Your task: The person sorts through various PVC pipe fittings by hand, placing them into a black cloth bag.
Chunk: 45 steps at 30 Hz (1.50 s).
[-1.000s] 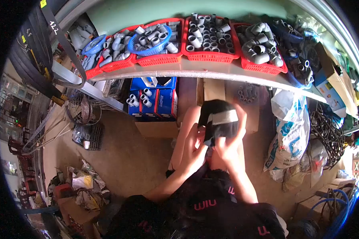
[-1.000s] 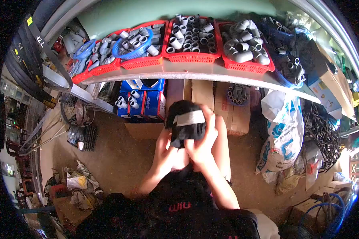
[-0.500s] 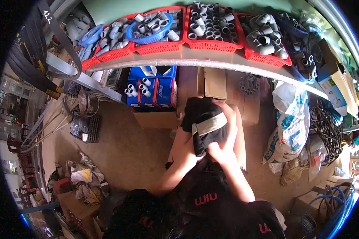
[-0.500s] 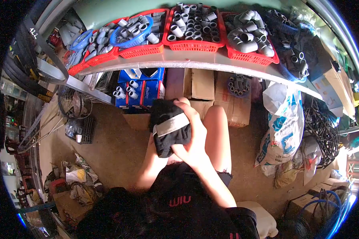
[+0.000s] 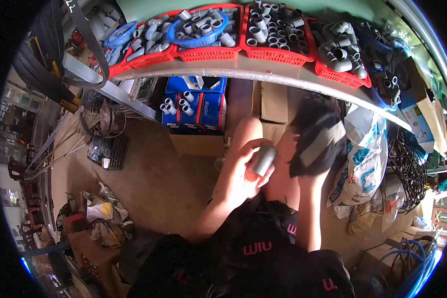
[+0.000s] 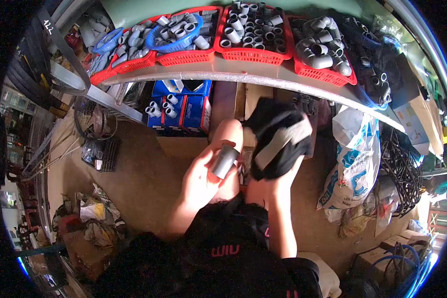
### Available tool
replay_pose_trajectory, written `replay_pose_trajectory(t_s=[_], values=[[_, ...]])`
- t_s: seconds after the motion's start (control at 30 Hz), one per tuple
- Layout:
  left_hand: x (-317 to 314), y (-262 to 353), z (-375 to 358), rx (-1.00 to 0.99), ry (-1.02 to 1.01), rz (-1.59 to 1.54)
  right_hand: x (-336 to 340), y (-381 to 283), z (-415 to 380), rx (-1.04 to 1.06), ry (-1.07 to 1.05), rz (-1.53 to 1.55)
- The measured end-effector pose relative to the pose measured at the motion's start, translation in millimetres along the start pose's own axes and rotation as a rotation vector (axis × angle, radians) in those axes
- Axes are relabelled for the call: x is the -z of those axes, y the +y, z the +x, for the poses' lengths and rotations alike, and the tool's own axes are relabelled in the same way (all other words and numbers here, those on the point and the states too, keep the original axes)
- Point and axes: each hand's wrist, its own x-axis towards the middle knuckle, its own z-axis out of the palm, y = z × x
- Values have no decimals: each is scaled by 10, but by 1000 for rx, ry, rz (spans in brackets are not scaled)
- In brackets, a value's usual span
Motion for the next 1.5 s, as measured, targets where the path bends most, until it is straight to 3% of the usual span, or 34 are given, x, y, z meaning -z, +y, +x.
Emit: replay_pose_trajectory(t_s=[0.03,0.07,0.13,0.17,0.2,0.3,0.37,0.47,0.57,0.6,0.73,0.8,0.83,0.9,0.93,1.0,1.03,1.1,1.27,1.3,1.33,1.37,1.43,1.5], values=[[34,-43,-7,11,69,-121,-54,-197,-41,230,-55,-454],[51,-113,-26,-34,47,-43,-145,-318,-125,461,-64,-689],[85,-250,-63,-130,14,109,-285,-253,-318,352,-181,-138],[72,-289,-34,-110,116,29,-339,-181,-338,435,-263,-96],[26,-280,-66,-62,228,75,-365,-119,-366,430,-158,-138],[43,-197,-15,-102,160,378,-327,-322,-243,406,-270,-182],[42,-155,-30,-154,145,428,-371,-286,-226,418,-164,-217],[-152,-117,-23,-123,237,327,-355,-184,-142,404,-143,-133],[-205,36,-19,13,216,386,-288,-242,-62,466,115,-297],[-148,72,-14,47,172,383,-292,-308,-57,331,194,-127],[-19,105,40,3,-33,189,-124,-425,-111,254,245,-39],[-6,55,38,35,156,337,-140,-395,-220,474,153,-177],[5,5,60,-25,134,301,-220,-420,-294,575,69,-216],[27,-94,105,-142,84,226,-267,-576,-305,523,-341,-369],[305,-214,165,-58,88,94,-294,-427,-326,505,-327,-230],[362,-253,193,-75,85,111,-330,-319,-318,558,-197,-308],[147,-202,165,-174,78,259,-332,-303,-304,610,-164,-373],[-78,-90,23,-118,92,363,-343,-269,-253,723,50,-401],[-244,28,-35,-107,149,451,-149,-258,-29,113,222,88],[-252,58,-18,-121,162,431,-52,-130,-107,84,219,143],[-149,89,39,-112,-27,378,-50,-155,-157,55,217,198],[-123,65,67,-109,32,302,-57,-193,-201,26,218,253],[-189,19,114,-140,118,239,-153,-394,-288,307,38,-1],[-528,71,119,-332,194,440,-144,-450,-250,466,-364,6]])
